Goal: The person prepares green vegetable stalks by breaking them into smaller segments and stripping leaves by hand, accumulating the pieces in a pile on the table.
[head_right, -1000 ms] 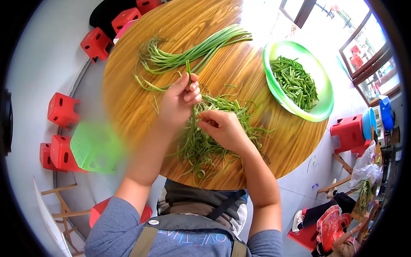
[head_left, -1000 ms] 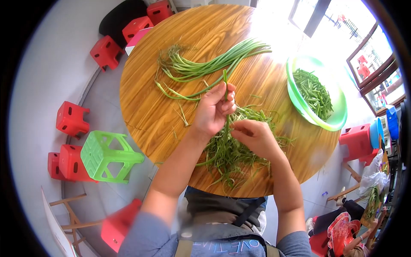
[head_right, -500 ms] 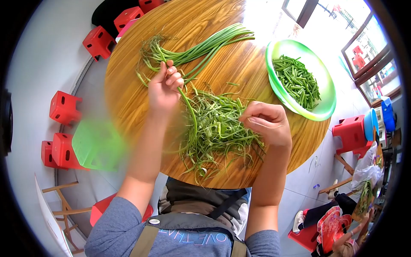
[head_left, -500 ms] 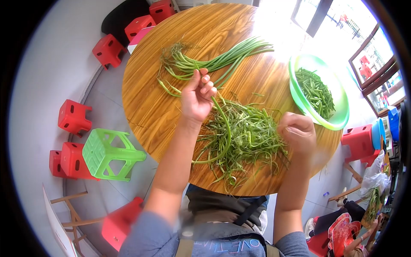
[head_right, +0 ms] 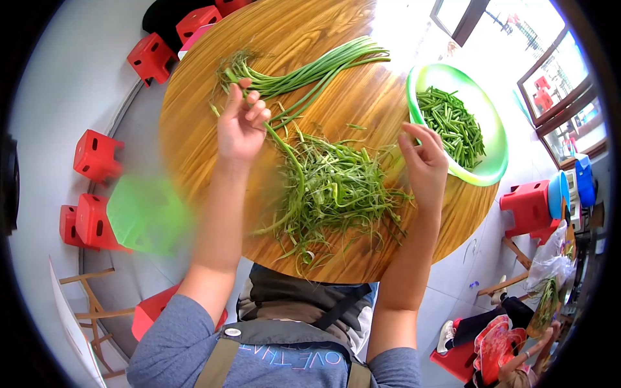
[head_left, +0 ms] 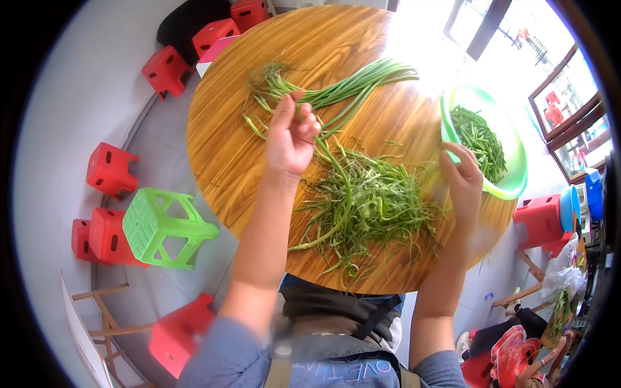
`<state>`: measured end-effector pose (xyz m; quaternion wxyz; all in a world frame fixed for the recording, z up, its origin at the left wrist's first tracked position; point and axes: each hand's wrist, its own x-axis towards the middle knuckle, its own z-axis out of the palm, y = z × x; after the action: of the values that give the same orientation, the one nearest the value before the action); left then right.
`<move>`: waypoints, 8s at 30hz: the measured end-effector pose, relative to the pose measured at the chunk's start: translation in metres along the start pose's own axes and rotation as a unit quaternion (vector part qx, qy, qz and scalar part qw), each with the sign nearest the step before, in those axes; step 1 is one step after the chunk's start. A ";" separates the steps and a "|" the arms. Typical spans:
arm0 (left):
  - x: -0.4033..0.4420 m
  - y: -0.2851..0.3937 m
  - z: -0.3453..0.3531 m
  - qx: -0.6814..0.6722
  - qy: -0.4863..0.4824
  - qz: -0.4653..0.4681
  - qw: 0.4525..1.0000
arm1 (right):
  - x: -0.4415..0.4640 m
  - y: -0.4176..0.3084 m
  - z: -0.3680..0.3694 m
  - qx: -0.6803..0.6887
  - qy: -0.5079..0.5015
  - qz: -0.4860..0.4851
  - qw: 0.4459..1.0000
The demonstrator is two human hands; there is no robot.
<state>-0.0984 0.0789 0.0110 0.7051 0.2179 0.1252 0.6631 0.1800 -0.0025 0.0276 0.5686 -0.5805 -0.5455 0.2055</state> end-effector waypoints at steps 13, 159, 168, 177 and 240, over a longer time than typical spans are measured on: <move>-0.048 -0.068 0.043 0.281 -0.142 -0.168 0.934 | -0.020 -0.018 0.035 0.157 -0.049 -0.026 0.986; -0.060 -0.060 0.045 0.349 -0.137 -0.274 0.886 | -0.019 -0.019 0.028 0.213 -0.179 0.088 0.956; -0.065 -0.068 0.043 0.349 -0.146 -0.276 0.884 | -0.017 -0.007 0.023 0.226 -0.135 0.118 0.957; -0.062 -0.073 0.033 0.375 -0.079 -0.234 0.894 | -0.032 -0.025 0.041 -0.020 -0.114 -0.199 0.973; -0.048 -0.049 0.034 0.123 -0.001 -0.239 0.963 | -0.015 -0.028 -0.004 0.236 -0.403 0.044 0.883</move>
<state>-0.0432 0.0252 0.0122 0.8109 0.2674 0.2530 0.4549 0.1671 -0.0240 0.0472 0.4108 -0.3195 -0.6369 0.5689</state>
